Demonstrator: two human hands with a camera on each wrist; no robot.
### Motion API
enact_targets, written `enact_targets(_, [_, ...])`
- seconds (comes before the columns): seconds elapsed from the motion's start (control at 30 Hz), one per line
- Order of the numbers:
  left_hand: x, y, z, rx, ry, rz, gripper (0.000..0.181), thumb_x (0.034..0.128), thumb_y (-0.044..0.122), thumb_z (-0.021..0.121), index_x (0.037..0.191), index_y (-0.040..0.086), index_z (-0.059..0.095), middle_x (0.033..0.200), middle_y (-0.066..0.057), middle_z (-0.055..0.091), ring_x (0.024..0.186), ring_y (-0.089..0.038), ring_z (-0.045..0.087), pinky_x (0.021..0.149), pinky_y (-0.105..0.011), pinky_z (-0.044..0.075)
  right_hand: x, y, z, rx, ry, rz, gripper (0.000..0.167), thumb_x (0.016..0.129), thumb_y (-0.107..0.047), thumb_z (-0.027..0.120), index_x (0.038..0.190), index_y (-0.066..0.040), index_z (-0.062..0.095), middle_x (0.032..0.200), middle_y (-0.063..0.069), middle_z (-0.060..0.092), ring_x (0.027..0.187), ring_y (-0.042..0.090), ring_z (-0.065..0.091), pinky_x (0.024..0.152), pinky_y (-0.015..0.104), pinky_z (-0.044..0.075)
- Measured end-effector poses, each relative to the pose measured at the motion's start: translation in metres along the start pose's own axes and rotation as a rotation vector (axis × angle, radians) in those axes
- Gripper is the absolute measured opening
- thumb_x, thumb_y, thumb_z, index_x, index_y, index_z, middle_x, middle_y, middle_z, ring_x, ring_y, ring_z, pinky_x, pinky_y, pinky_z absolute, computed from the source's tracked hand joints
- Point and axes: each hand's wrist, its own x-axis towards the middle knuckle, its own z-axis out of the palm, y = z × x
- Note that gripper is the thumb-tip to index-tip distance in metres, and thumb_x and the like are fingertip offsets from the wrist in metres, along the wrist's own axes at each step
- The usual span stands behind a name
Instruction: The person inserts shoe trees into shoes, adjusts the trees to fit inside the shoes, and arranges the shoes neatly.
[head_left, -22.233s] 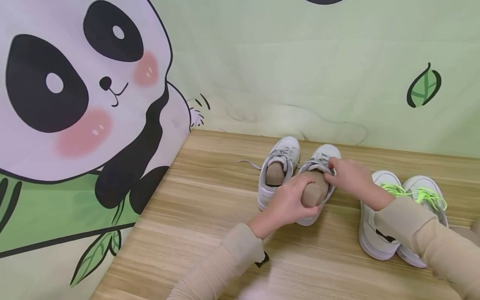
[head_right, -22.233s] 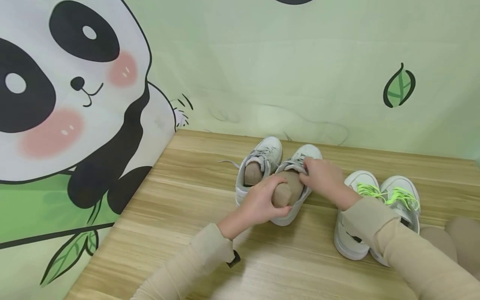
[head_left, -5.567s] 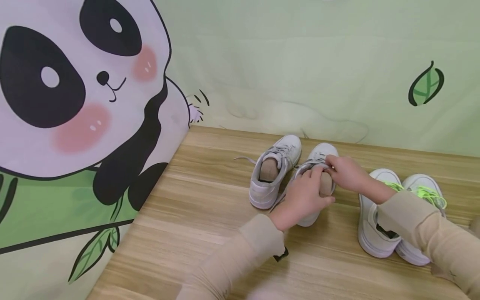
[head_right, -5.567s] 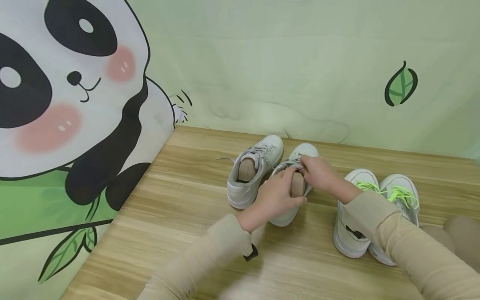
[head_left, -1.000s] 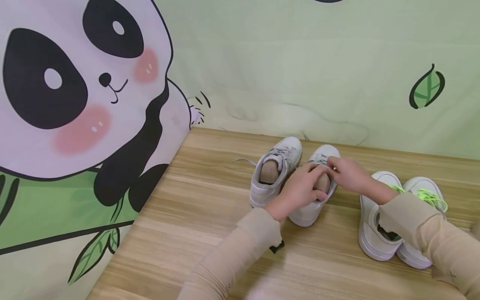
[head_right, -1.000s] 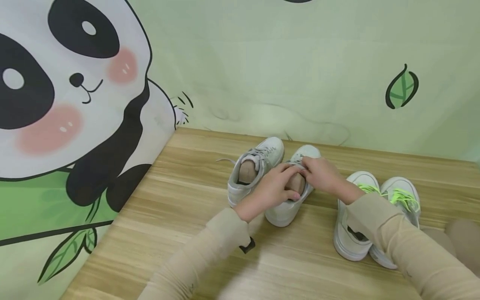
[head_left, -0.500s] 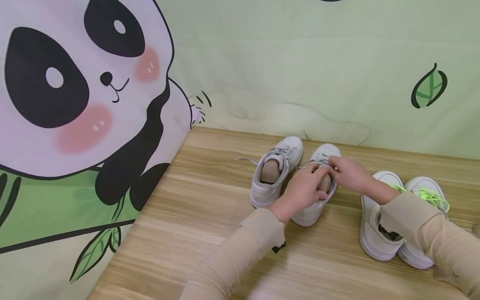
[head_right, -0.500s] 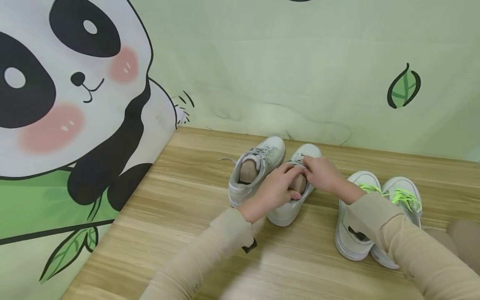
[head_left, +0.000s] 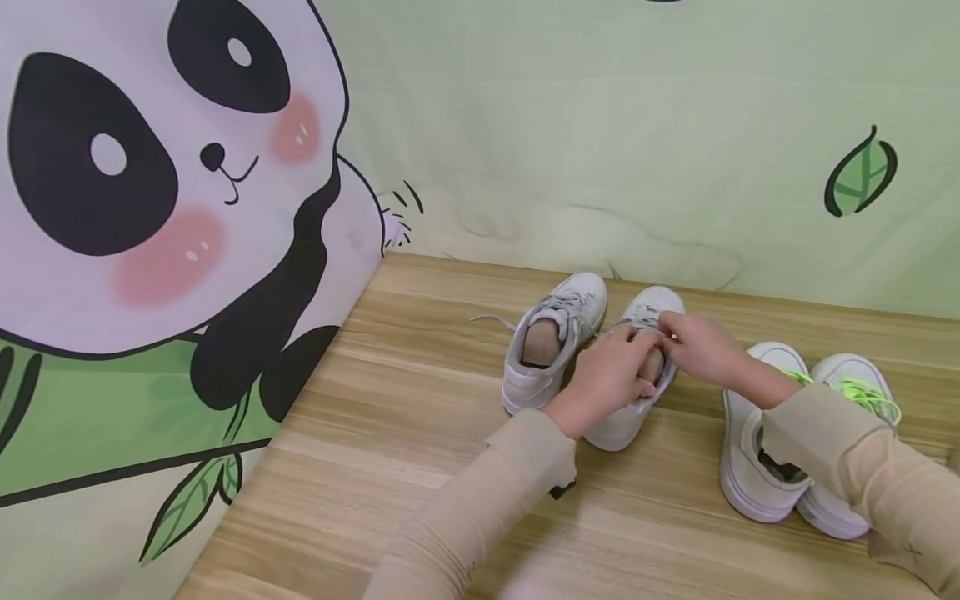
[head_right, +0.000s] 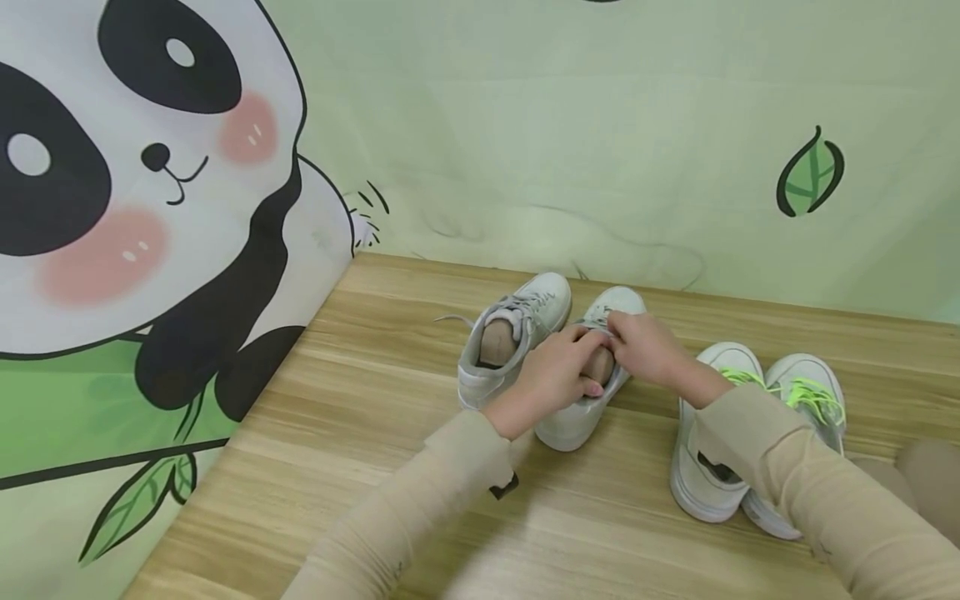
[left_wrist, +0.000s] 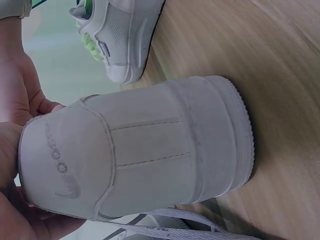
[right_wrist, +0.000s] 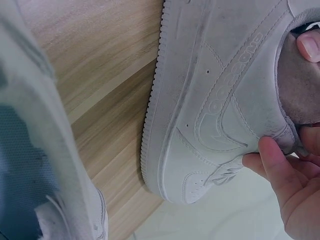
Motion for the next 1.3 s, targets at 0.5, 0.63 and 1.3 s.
enact_targets(0.5, [0.005,0.004,-0.001,0.063,-0.07,-0.073,0.057,0.0705,0.046,0.067,0.119,0.033,0.04,0.121,0.003,0.043,0.106,-0.015,0.048,0.068,-0.034,0.048,-0.002,-0.001,0.002,0.0,0.007,0.004,0.013,0.084,-0.002,0.049,0.071,-0.005,0.048,0.054,0.001,0.039,0.051,0.013,0.037,0.049,0.025,0.03])
enact_targets(0.63, [0.007,0.005,0.0,0.065,-0.076,-0.072,0.057,0.0703,0.045,0.067,0.118,0.031,0.039,0.121,0.002,0.043,0.104,-0.016,0.049,0.068,-0.033,0.048,-0.002,-0.001,0.002,-0.007,0.011,0.004,0.013,0.083,-0.002,0.049,0.071,-0.005,0.048,0.054,0.001,0.04,0.051,0.014,0.037,0.049,0.025,0.03])
enact_targets(1.3, [0.01,-0.003,-0.006,0.032,-0.174,0.112,0.045,0.0869,0.02,0.052,0.128,0.014,0.034,0.13,-0.009,0.036,0.112,-0.019,0.046,0.094,-0.027,0.038,-0.002,0.0,-0.001,0.006,-0.021,0.023,0.011,0.086,-0.006,0.05,0.075,-0.003,0.05,0.055,0.003,0.043,0.05,0.013,0.037,0.048,0.025,0.03])
